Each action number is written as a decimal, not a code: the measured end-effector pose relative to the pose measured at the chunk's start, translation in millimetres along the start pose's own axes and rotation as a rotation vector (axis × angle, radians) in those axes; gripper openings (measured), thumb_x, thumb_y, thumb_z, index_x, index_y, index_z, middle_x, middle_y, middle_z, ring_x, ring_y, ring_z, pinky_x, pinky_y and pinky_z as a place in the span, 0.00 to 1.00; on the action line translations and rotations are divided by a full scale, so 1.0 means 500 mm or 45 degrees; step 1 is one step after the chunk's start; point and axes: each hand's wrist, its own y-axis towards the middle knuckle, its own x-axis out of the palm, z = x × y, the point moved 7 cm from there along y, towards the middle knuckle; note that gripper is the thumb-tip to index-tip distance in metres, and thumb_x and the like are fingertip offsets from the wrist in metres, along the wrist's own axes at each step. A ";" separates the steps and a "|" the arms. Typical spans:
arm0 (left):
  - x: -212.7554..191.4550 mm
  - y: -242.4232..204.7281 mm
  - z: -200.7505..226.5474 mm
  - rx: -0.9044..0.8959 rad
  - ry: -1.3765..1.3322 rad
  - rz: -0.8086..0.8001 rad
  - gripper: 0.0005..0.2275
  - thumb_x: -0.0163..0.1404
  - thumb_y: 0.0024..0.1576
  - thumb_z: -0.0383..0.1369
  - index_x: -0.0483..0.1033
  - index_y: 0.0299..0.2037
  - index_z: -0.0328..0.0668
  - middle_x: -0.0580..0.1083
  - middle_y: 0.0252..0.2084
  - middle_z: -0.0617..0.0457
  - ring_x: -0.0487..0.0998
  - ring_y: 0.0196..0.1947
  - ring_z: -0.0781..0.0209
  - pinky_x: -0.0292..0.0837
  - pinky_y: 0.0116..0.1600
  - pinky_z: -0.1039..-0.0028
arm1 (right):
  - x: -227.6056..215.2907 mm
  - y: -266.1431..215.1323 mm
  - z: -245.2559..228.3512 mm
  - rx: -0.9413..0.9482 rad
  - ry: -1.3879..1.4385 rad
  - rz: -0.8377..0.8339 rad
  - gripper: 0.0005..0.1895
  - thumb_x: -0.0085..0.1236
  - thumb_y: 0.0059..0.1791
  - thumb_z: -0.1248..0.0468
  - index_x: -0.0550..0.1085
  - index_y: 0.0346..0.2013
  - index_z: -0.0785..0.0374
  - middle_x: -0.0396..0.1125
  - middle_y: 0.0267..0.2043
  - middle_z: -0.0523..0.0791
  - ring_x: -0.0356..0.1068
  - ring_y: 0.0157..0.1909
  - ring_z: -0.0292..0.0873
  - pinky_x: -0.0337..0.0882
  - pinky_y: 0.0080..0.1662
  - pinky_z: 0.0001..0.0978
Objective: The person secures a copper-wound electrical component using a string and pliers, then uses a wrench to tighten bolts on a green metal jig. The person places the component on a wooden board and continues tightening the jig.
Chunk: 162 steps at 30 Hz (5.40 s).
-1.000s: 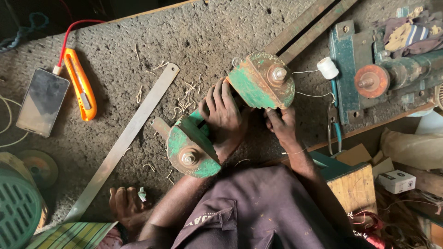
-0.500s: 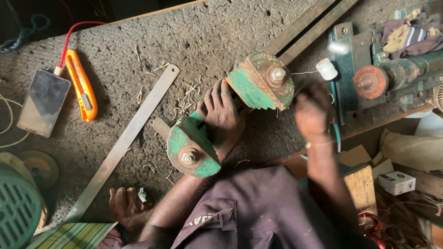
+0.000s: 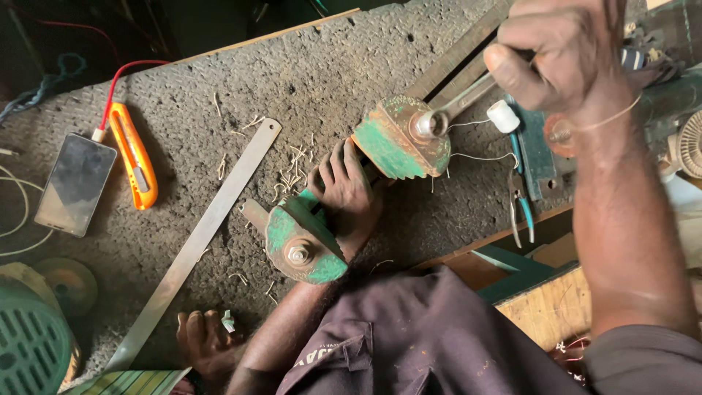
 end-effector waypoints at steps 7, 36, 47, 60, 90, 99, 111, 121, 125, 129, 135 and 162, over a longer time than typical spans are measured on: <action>-0.002 -0.003 -0.003 0.008 -0.007 -0.034 0.43 0.61 0.46 0.56 0.64 0.67 0.35 0.68 0.65 0.45 0.66 0.64 0.47 0.50 0.67 0.51 | 0.038 0.033 0.035 -0.002 -0.174 -0.439 0.36 0.36 0.58 0.38 0.63 0.16 0.61 0.48 0.13 0.43 0.45 0.17 0.43 0.54 0.26 0.42; -0.052 -0.010 0.019 0.002 0.019 -0.101 0.46 0.62 0.44 0.53 0.58 0.66 0.25 0.63 0.68 0.34 0.60 0.69 0.37 0.46 0.67 0.44 | -0.111 -0.199 -0.158 0.687 0.250 0.037 0.11 0.63 0.54 0.60 0.81 0.43 0.66 0.73 0.30 0.48 0.69 0.25 0.38 0.66 0.29 0.30; -0.022 -0.015 -0.002 -0.067 -0.004 -0.028 0.38 0.59 0.53 0.50 0.62 0.67 0.30 0.66 0.67 0.43 0.65 0.66 0.46 0.49 0.66 0.49 | 0.271 -0.345 -0.105 1.229 1.042 0.147 0.20 0.49 0.53 0.72 0.74 0.59 0.60 0.69 0.31 0.40 0.68 0.24 0.29 0.70 0.25 0.22; -0.010 -0.011 -0.003 -0.054 0.201 0.033 0.34 0.55 0.55 0.52 0.66 0.68 0.41 0.69 0.63 0.44 0.67 0.63 0.47 0.49 0.66 0.51 | 0.397 -0.354 -0.151 1.110 1.223 0.129 0.05 0.56 0.53 0.66 0.74 0.36 0.65 0.69 0.27 0.38 0.61 0.20 0.29 0.62 0.22 0.24; -0.037 -0.007 0.001 -0.083 -0.062 -0.064 0.45 0.68 0.43 0.48 0.61 0.67 0.28 0.66 0.65 0.37 0.62 0.68 0.39 0.47 0.69 0.48 | 0.389 -0.387 -0.195 1.422 1.531 0.376 0.05 0.55 0.55 0.66 0.73 0.43 0.67 0.66 0.33 0.41 0.60 0.22 0.28 0.58 0.22 0.22; -0.051 -0.005 0.004 -0.048 -0.073 -0.060 0.41 0.66 0.45 0.46 0.62 0.66 0.30 0.66 0.64 0.38 0.63 0.67 0.41 0.48 0.68 0.49 | 0.396 -0.386 -0.199 1.441 1.530 0.319 0.08 0.56 0.55 0.66 0.74 0.47 0.67 0.64 0.29 0.40 0.59 0.21 0.28 0.58 0.22 0.22; -0.045 -0.004 0.001 -0.053 -0.110 -0.054 0.44 0.65 0.45 0.51 0.61 0.66 0.29 0.66 0.63 0.36 0.63 0.66 0.40 0.48 0.66 0.48 | 0.370 -0.378 -0.200 1.387 1.931 0.798 0.06 0.51 0.58 0.64 0.73 0.44 0.64 0.67 0.35 0.43 0.66 0.30 0.33 0.67 0.29 0.27; -0.111 -0.033 -0.016 0.235 -0.513 0.215 0.31 0.50 0.52 0.23 0.49 0.64 0.25 0.62 0.66 0.30 0.68 0.64 0.41 0.68 0.64 0.53 | 0.328 -0.450 -0.197 1.518 1.406 0.267 0.08 0.58 0.53 0.63 0.73 0.31 0.63 0.62 0.22 0.38 0.58 0.20 0.29 0.57 0.21 0.23; -0.119 -0.031 -0.018 0.257 -0.444 0.222 0.30 0.53 0.47 0.24 0.49 0.57 0.31 0.63 0.56 0.37 0.68 0.65 0.32 0.68 0.62 0.50 | 0.324 -0.495 -0.222 1.412 1.444 -0.085 0.09 0.61 0.50 0.63 0.73 0.27 0.63 0.63 0.20 0.38 0.58 0.18 0.29 0.55 0.20 0.22; -0.116 -0.023 -0.013 0.230 -0.578 0.236 0.30 0.54 0.46 0.24 0.53 0.59 0.29 0.63 0.60 0.31 0.69 0.63 0.34 0.69 0.63 0.52 | 0.337 -0.470 -0.263 1.024 1.422 -0.216 0.10 0.63 0.52 0.62 0.74 0.31 0.63 0.63 0.24 0.36 0.59 0.25 0.26 0.58 0.26 0.21; -0.112 -0.026 -0.012 0.200 -0.592 0.230 0.29 0.54 0.45 0.22 0.56 0.58 0.27 0.64 0.61 0.31 0.69 0.62 0.37 0.68 0.64 0.53 | 0.378 -0.463 -0.260 1.321 1.496 -0.166 0.08 0.61 0.51 0.62 0.75 0.32 0.63 0.61 0.18 0.36 0.58 0.17 0.26 0.54 0.20 0.21; -0.011 0.002 0.005 -0.030 0.049 -0.153 0.46 0.60 0.46 0.60 0.60 0.69 0.39 0.66 0.63 0.46 0.64 0.62 0.48 0.47 0.62 0.47 | 0.046 -0.252 -0.087 0.769 0.262 0.383 0.21 0.41 0.66 0.54 0.75 0.41 0.65 0.63 0.29 0.42 0.63 0.27 0.40 0.64 0.35 0.35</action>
